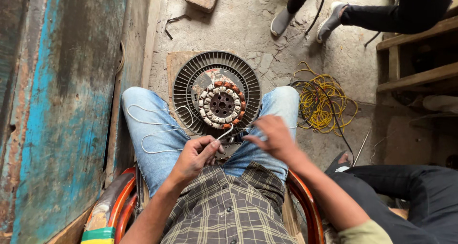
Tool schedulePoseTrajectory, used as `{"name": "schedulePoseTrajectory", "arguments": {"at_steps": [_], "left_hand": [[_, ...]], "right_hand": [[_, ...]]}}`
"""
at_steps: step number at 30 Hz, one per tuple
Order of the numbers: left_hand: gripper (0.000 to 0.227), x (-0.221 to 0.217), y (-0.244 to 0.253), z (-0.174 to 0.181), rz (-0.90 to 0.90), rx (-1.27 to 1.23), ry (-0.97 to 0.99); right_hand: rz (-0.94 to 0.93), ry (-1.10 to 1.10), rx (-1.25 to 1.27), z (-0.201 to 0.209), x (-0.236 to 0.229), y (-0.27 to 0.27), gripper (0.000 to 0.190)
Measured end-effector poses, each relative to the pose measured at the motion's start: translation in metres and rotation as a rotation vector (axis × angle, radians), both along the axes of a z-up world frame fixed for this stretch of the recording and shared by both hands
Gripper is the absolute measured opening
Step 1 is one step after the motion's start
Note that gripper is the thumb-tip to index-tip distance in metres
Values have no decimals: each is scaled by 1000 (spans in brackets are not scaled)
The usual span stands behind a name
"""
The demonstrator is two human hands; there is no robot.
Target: The person sits cross-legged on a chair and repeatedly ties white string around the copper windings of a motor stator resting on their lap. They pull the string tight and adjust the coils with both hands throughout the clip.
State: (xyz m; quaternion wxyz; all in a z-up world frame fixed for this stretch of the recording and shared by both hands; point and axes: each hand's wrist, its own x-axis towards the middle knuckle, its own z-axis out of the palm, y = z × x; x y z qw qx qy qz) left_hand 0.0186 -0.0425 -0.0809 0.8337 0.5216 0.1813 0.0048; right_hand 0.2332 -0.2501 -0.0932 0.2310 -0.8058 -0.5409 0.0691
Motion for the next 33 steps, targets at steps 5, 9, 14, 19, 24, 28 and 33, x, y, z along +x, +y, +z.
{"name": "schedulePoseTrajectory", "arguments": {"at_steps": [5,9,14,19,24,28,33], "left_hand": [[28,-9,12,8,90,-10,-51],[27,-9,22,9,125,145,19],[27,-3,22,12,125,188,96],[28,2,13,12,121,207,58],[28,0,9,16,104,208,92],[29,-7,16,14,110,219,89],[28,-8,21,13,137,252,122]], "right_hand": [[219,644,191,-16,10,-32,34],[-338,-321,11,19,98,-143,19],[-990,-612,-361,66,143,-242,9],[-434,286,36,26,88,-112,48],[157,-8,-160,-17,-19,11,23],[184,278,67,-3,-5,-30,12],[-443,-233,156,41,87,-149,14]]}}
